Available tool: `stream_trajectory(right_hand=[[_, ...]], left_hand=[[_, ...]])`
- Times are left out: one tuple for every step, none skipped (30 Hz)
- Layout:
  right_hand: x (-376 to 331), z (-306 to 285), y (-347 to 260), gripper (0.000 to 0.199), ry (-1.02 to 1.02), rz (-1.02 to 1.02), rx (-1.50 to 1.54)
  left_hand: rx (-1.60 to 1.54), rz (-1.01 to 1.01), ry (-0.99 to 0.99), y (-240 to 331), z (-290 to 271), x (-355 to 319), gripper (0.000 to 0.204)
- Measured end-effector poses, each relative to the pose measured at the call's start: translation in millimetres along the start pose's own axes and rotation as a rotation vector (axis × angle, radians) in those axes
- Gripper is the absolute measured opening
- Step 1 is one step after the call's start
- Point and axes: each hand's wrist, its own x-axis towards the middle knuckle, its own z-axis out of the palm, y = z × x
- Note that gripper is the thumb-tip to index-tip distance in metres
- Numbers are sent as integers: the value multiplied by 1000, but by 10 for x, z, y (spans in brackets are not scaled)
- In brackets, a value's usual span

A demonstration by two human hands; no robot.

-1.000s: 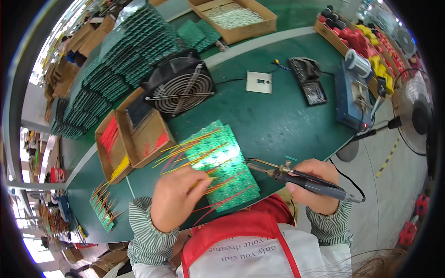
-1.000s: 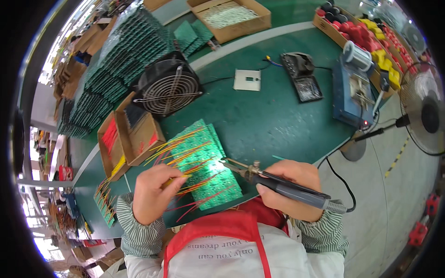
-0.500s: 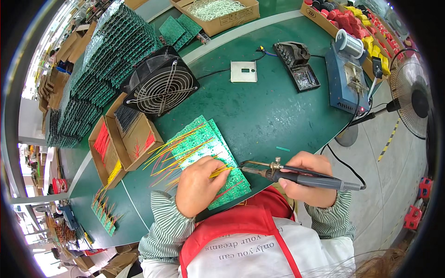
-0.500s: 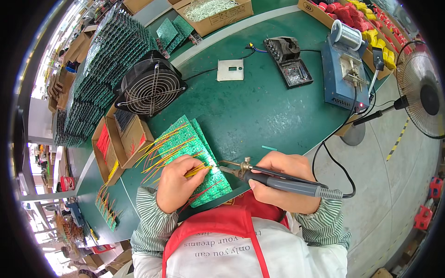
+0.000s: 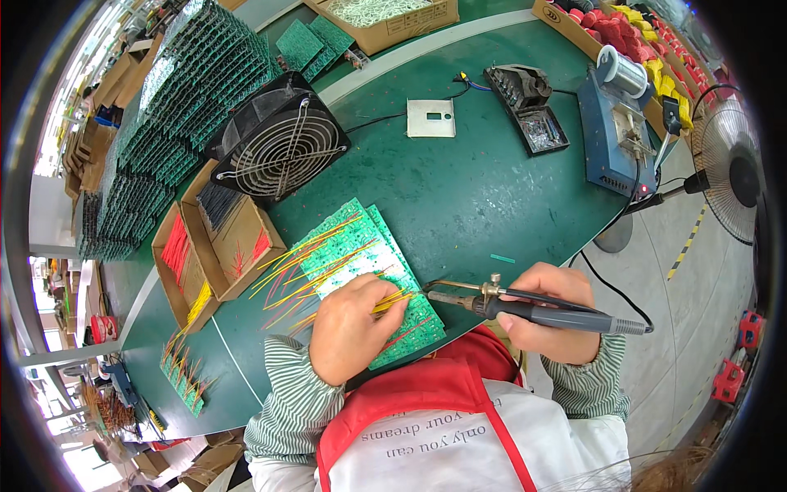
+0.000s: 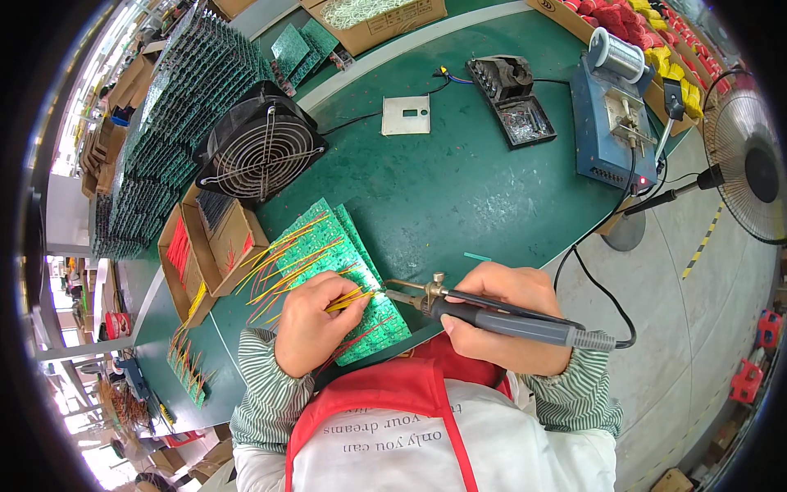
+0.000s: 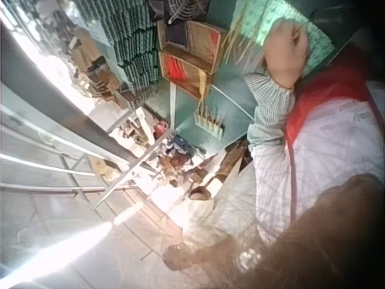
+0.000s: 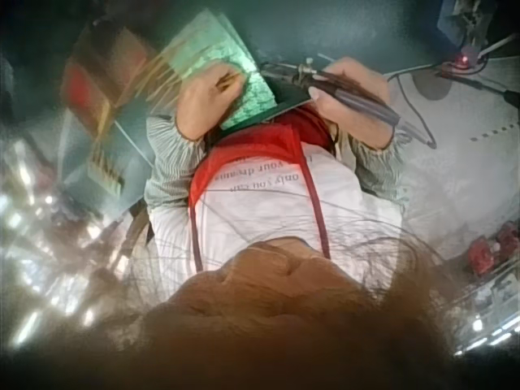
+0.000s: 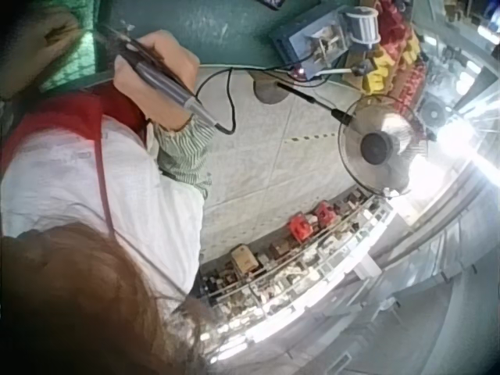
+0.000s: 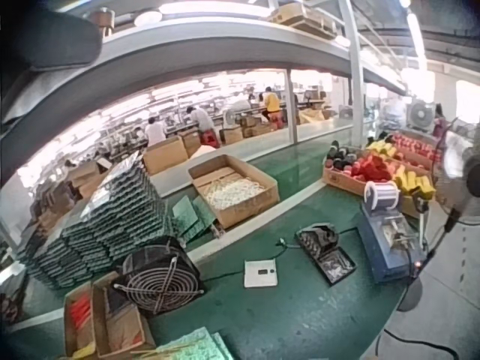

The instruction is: The person takes wires from boxes, positions them onto circuit boards, and solders them onto the boards using a soldering iron.

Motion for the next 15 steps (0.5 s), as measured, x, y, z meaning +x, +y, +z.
stream_trajectory(right_hand=[[-6, -14, -9, 16, -1, 0, 0], [-13, -29, -18, 16, 1, -3, -15], [-21, -40, -23, 16, 2, -7, -29], [-31, -48, -28, 16, 3, -7, -31], [-42, -53, -32, 16, -1, -11, -32], [-52, -55, -36, 16, -6, -15, -32], [-68, -62, -45, 16, -5, -15, -34], [-85, -66, -54, 16, -9, -22, -47], [-100, -67, -61, 15, -14, -30, -59], [-118, -70, -54, 15, -12, -29, -60], [-137, -72, -49, 16, -14, -37, -61], [-154, -74, -44, 16, -17, -45, -61], [-177, -71, -38, 16, -20, -46, -58], [-200, -73, -35, 16, -32, -63, -63], [-219, -71, -34, 16, -45, -81, -67]], left_hand=[[3, 5, -3, -7, 0, 1, 12], [7, 11, -5, -11, 1, 0, 12], [7, 10, -4, -17, 7, -5, 12], [6, 16, 2, -24, 14, -8, 12], [6, 23, 9, -28, 18, -13, 12], [6, 23, 10, -25, 12, -21, 12], [16, 28, 8, -12, 2, -26, 11], [28, 33, 7, 1, -14, -37, 11], [28, 33, 9, 2, -52, -70, 11], [51, 45, 9, -17, -101, -116, 11], [76, 54, 10, -27, -167, -177, 11], [126, -10, -8, -4, -267, -247, 10], [128, -13, -7, -52, -357, -354, 10], [226, -51, -38, -113, -453, -465, 9], [324, -89, -69, -153, -525, -563, 9]])
